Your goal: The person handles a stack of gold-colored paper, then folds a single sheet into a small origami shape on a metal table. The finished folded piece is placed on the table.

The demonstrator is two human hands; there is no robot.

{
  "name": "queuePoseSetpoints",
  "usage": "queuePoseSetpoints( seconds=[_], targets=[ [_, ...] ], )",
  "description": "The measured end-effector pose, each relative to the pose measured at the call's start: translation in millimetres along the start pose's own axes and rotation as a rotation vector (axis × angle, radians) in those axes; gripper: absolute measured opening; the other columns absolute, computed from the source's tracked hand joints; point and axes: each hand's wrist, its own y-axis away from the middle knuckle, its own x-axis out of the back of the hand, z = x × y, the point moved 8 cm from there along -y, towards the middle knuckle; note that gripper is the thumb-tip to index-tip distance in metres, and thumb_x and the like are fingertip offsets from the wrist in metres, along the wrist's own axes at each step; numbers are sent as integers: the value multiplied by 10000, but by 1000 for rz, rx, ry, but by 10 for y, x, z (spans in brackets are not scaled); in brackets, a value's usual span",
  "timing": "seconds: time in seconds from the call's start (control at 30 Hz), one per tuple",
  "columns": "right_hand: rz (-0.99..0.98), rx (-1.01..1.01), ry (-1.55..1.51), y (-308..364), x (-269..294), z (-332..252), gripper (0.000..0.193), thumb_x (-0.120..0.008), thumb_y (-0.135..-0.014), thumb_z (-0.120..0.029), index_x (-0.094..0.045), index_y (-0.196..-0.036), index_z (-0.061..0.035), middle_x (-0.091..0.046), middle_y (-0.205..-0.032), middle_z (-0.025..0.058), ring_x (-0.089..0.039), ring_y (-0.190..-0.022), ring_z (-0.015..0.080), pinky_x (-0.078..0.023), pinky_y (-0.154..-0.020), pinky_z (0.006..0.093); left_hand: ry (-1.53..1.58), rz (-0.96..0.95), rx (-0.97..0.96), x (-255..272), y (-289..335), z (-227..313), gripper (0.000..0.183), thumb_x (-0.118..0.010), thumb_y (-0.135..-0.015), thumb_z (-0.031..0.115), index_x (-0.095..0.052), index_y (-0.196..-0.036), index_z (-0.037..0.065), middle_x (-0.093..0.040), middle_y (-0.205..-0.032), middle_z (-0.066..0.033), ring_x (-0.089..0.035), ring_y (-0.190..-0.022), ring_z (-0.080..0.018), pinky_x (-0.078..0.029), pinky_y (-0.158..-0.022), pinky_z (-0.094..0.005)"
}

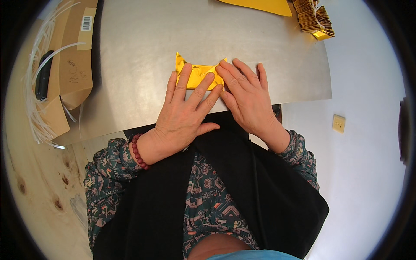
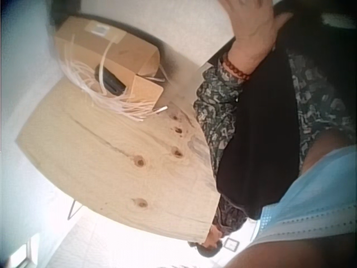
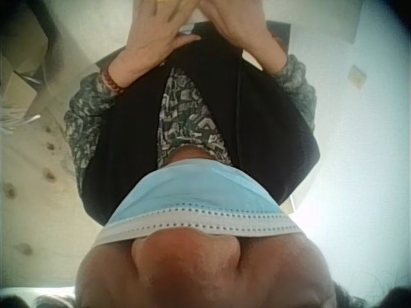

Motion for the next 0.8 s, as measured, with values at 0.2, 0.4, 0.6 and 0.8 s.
queuePoseSetpoints(
  seconds=[0.2,0.4,0.6,0.8],
  targets=[
    [19,0,6,-105,-16,107,485,-623,-1060,-314,-606,-1495,-100,-587,-1559,52,-489,-1470,288,-219,-1266,616,2,21,-8,21,-4,-19,968,-909,-738,505,-558,-1553,118,-417,-1651,-141,-288,-1537,-566,-257,-1248,-706],
    [73,77,-172,-6,84,114,472,-670,-1025,-211,-619,-1481,-102,-588,-1562,44,-481,-1481,313,-263,-1279,576,40,17,17,24,11,-63,936,-890,-771,448,-534,-1586,154,-421,-1669,-137,-279,-1565,-528,-242,-1263,-674],
    [-16,141,-16,67,54,10,448,-684,-1017,-232,-648,-1450,-119,-593,-1554,11,-479,-1481,284,-263,-1281,584,72,48,27,22,21,-90,943,-894,-781,433,-517,-1605,172,-439,-1633,-154,-278,-1571,-513,-247,-1266,-667],
    [-23,138,107,52,77,-120,443,-688,-1012,-255,-659,-1423,-94,-613,-1518,20,-486,-1464,280,-262,-1279,595,5,67,-11,34,30,-101,966,-914,-758,482,-533,-1582,152,-465,-1594,-162,-315,-1538,-524,-272,-1253,-682]
  ],
)
